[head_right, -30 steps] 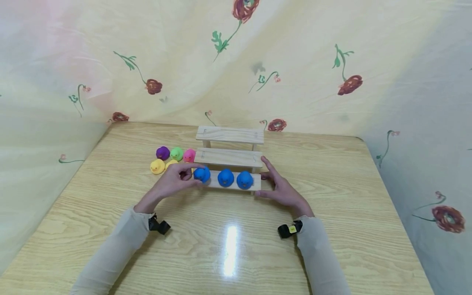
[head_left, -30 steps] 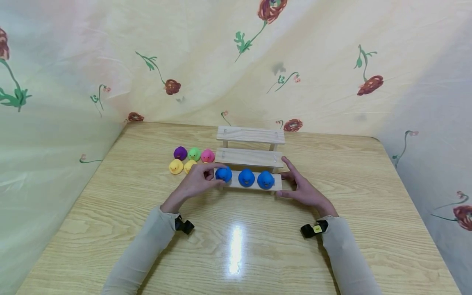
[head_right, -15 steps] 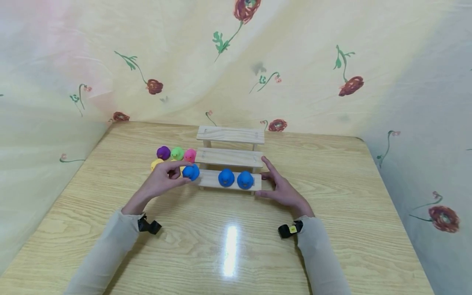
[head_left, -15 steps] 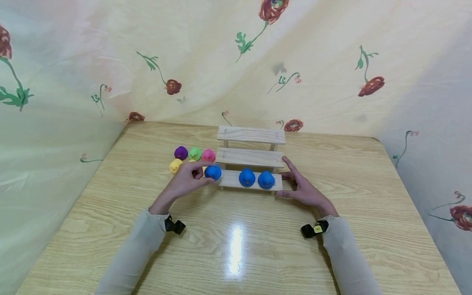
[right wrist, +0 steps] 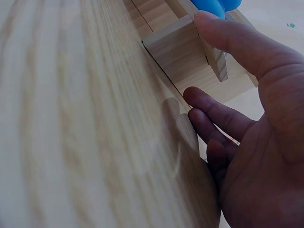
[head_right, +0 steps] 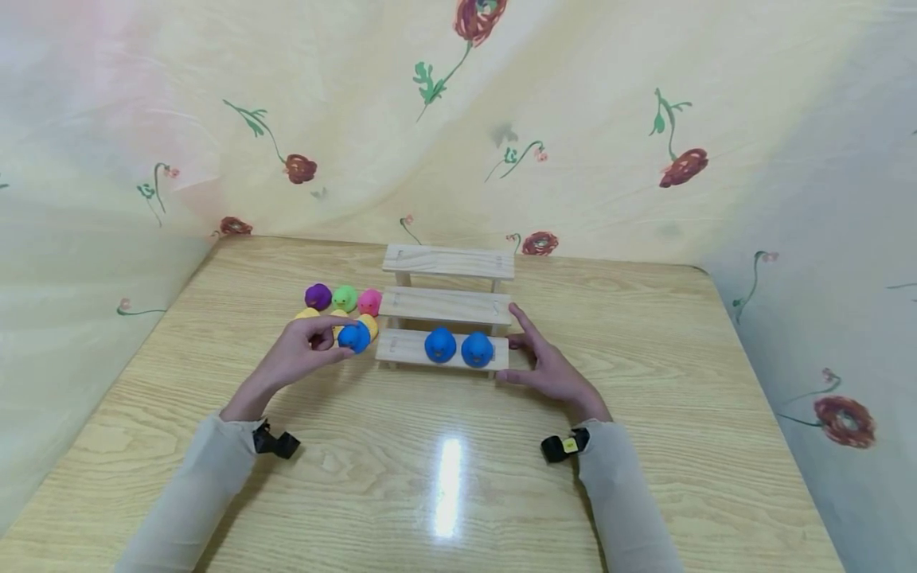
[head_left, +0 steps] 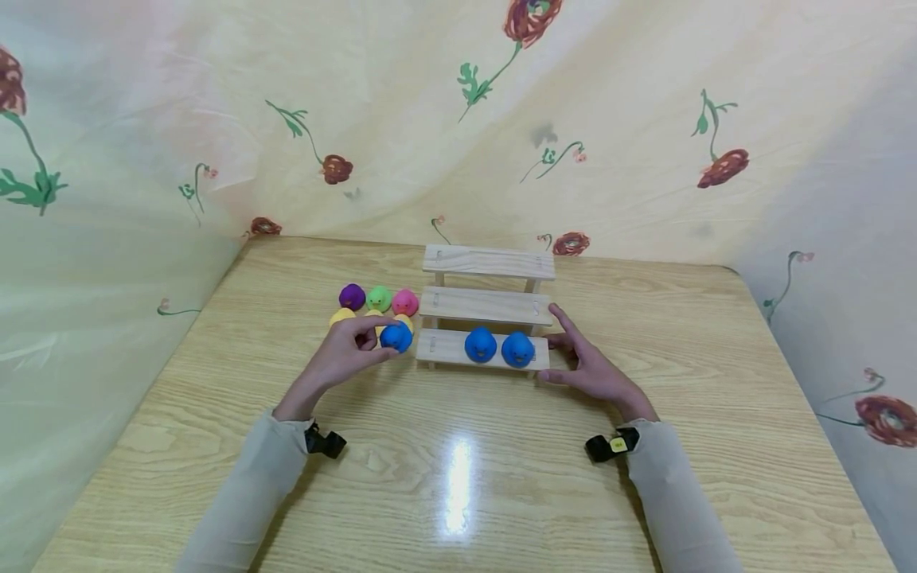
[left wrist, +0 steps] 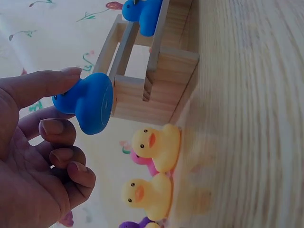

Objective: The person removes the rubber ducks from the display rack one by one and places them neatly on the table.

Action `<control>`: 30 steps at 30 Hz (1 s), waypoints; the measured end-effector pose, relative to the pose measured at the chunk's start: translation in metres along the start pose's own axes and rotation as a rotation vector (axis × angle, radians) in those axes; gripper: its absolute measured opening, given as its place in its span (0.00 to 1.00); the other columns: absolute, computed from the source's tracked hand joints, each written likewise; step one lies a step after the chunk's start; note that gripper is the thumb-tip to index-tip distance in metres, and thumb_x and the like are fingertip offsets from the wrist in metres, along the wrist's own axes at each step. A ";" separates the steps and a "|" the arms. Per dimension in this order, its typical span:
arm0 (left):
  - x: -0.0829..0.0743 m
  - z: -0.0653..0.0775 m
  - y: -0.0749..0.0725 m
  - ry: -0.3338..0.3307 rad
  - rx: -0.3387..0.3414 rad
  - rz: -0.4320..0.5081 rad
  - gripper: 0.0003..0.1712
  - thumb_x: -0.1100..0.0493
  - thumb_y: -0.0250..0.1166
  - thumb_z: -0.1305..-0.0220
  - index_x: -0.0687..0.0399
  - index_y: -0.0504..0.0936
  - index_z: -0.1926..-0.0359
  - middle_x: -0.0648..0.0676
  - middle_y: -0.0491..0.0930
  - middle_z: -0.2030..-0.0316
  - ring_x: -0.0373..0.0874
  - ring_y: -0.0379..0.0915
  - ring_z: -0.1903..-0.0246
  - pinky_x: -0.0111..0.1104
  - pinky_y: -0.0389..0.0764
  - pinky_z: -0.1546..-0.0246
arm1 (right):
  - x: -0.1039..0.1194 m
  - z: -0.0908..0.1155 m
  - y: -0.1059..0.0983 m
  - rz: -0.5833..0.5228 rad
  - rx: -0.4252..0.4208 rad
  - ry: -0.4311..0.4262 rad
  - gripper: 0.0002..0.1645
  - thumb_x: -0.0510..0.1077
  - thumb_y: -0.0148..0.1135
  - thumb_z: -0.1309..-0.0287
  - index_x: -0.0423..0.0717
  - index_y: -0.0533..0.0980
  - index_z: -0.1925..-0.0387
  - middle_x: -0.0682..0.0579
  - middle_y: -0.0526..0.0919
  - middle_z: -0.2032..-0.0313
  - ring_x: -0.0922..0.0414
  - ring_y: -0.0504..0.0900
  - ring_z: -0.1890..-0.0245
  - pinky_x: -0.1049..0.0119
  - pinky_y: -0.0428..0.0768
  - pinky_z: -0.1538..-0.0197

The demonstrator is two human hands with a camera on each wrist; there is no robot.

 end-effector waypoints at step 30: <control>0.035 0.011 0.010 -0.007 0.055 0.030 0.23 0.67 0.72 0.43 0.67 0.82 0.45 0.47 0.63 0.81 0.34 0.59 0.81 0.24 0.60 0.79 | -0.003 0.002 0.003 0.023 -0.017 -0.036 0.65 0.45 0.71 0.41 0.75 0.35 0.22 0.36 0.72 0.35 0.40 0.68 0.32 0.71 0.64 0.37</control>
Point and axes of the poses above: each hand's wrist, its own z-axis away from the middle knuckle, its own y-axis out of the palm, x = y × z, the point moved 4 cm from there along -z, towards the middle knuckle
